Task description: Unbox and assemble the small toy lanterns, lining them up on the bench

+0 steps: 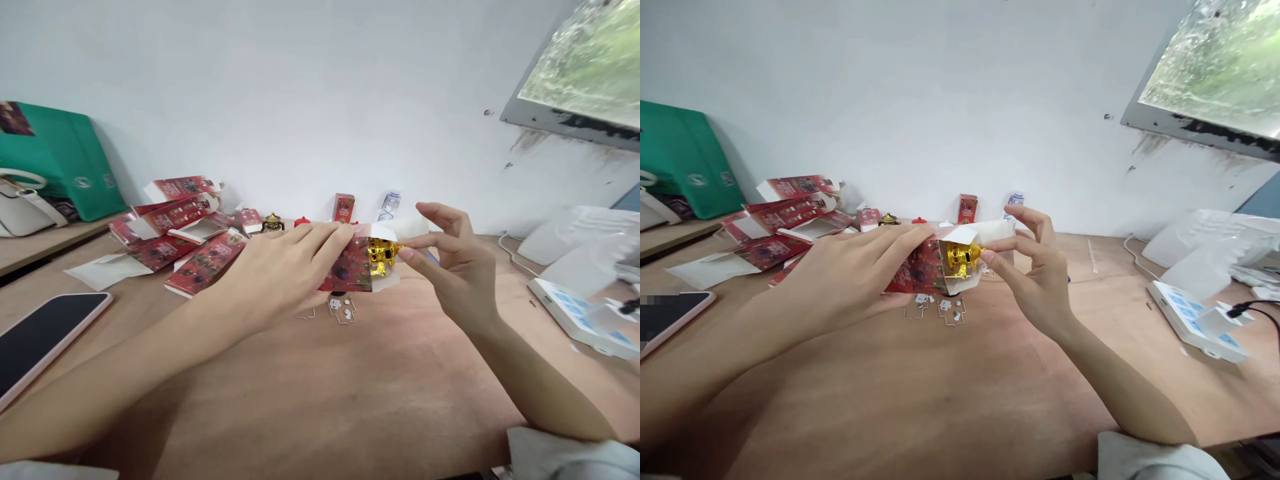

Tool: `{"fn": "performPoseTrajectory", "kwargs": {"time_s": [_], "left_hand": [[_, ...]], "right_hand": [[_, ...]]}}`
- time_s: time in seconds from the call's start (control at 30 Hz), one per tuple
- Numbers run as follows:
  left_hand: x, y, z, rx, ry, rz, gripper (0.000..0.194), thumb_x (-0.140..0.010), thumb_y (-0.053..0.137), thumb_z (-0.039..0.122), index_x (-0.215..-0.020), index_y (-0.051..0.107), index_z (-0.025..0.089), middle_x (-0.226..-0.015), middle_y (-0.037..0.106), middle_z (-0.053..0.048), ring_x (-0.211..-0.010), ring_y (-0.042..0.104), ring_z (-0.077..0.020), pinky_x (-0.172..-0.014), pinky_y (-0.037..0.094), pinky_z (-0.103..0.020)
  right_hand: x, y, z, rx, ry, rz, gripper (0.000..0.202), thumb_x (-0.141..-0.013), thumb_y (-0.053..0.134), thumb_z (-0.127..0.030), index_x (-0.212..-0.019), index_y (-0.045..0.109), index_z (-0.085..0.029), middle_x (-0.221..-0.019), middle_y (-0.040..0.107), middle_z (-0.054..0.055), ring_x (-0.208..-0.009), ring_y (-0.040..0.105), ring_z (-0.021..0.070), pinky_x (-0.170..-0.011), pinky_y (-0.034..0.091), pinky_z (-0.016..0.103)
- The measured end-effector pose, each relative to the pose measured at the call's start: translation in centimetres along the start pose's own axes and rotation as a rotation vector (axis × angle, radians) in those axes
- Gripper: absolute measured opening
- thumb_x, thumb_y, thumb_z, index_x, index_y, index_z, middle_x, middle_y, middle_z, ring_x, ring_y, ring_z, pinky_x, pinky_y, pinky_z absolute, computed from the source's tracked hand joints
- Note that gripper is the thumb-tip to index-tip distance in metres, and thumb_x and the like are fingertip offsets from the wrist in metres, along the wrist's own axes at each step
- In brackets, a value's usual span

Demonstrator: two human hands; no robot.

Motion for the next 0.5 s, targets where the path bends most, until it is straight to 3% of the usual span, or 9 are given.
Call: {"fn": "performPoseTrajectory", "kwargs": {"time_s": [0.17, 0.33, 0.5], "left_hand": [[0.4, -0.4, 0.6, -0.016, -0.12, -0.089, 0.058, -0.084, 0.054, 0.046, -0.131, 0.039, 0.017, -0.114, 0.063, -0.012, -0.092, 0.064, -0.0261, -0.061, 0.046, -0.028], [1.3, -0.8, 0.0, -0.059, -0.194, -0.142, 0.052, -0.083, 0.049, 0.055, -0.12, 0.047, 0.02, -0.087, 0.067, -0.008, -0.069, 0.065, -0.0263, -0.054, 0.043, -0.03], [2.4, -1.4, -1.4, -0.212, -0.179, -0.109, 0.047, -0.081, 0.049, 0.05, -0.116, 0.048, 0.019, -0.076, 0.065, -0.007, -0.049, 0.057, -0.0242, -0.044, 0.035, -0.029]], "right_hand": [[0.0, 0.0, 0.0, -0.075, 0.018, 0.015, 0.004, -0.077, 0.069, -0.027, -0.075, 0.071, -0.029, -0.125, 0.052, -0.001, -0.128, 0.044, 0.027, -0.105, 0.041, 0.05], [-0.3, 0.0, 0.2, -0.203, 0.127, -0.036, 0.004, -0.075, 0.07, -0.029, -0.072, 0.07, -0.026, -0.122, 0.054, 0.0, -0.121, 0.052, 0.0265, -0.1, 0.047, 0.047], [-2.1, -2.6, 1.2, -0.191, 0.215, -0.019, 0.015, -0.078, 0.065, -0.038, -0.082, 0.071, -0.025, -0.127, 0.053, 0.005, -0.113, 0.057, 0.0284, -0.086, 0.056, 0.047]]}}
Point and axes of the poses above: each hand's wrist, its own x-axis away from the middle knuckle, its own y-axis out of the palm, z = x × y, the point moved 1 cm from there along -x, towards the middle knuckle
